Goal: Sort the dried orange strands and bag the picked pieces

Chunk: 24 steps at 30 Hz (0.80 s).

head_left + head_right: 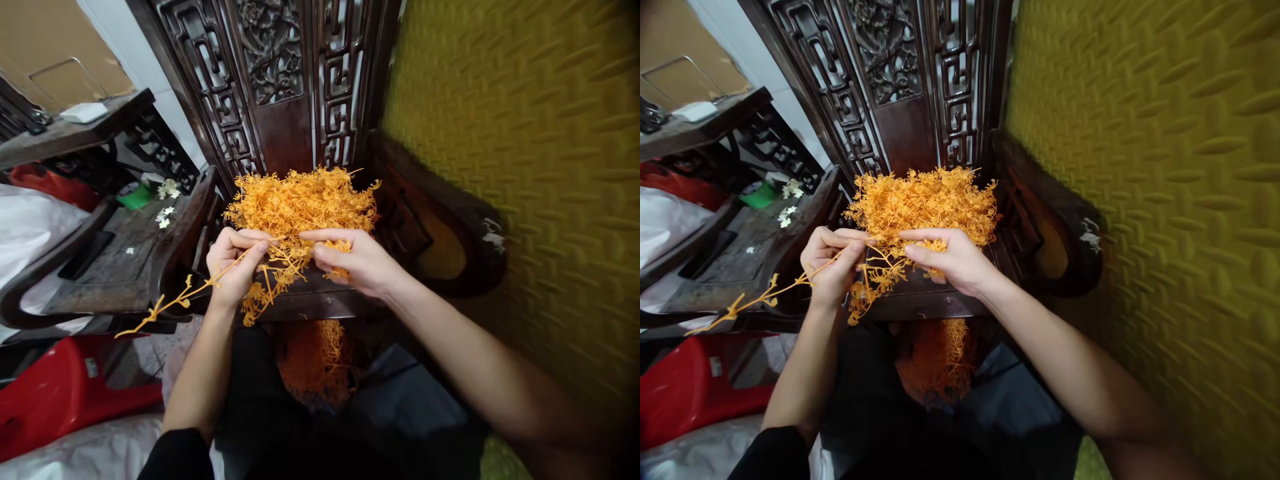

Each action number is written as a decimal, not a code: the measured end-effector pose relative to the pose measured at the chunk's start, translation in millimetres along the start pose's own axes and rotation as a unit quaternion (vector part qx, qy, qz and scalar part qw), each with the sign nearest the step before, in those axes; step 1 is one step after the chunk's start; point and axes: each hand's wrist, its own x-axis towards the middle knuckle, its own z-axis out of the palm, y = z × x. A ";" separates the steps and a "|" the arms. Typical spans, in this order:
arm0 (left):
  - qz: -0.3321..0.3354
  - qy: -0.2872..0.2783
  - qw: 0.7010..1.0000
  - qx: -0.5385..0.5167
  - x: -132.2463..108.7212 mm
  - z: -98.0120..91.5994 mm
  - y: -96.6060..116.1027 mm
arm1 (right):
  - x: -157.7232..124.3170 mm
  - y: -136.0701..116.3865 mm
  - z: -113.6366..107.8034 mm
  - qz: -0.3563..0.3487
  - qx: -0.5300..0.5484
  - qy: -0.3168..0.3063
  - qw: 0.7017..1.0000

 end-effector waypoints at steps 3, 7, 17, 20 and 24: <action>-0.003 -0.007 1.000 0.008 -2.3 4.0 -0.5 | 4.9 9.6 9.3 0.067 -0.037 -0.031 0.997; 0.013 -0.001 0.999 0.040 -4.2 6.5 6.5 | 13.4 11.6 8.4 0.096 0.005 -0.046 0.994; 0.142 0.186 0.963 0.134 4.8 -9.8 11.3 | 3.1 -9.2 -7.7 -0.039 0.034 0.065 0.997; 0.190 0.177 0.941 0.217 1.6 -4.6 2.5 | -5.6 -14.8 5.0 -0.137 -0.010 0.114 0.984; 0.217 0.167 0.923 0.271 -1.8 1.3 1.2 | -12.4 -25.1 8.2 -0.329 -0.024 0.305 0.893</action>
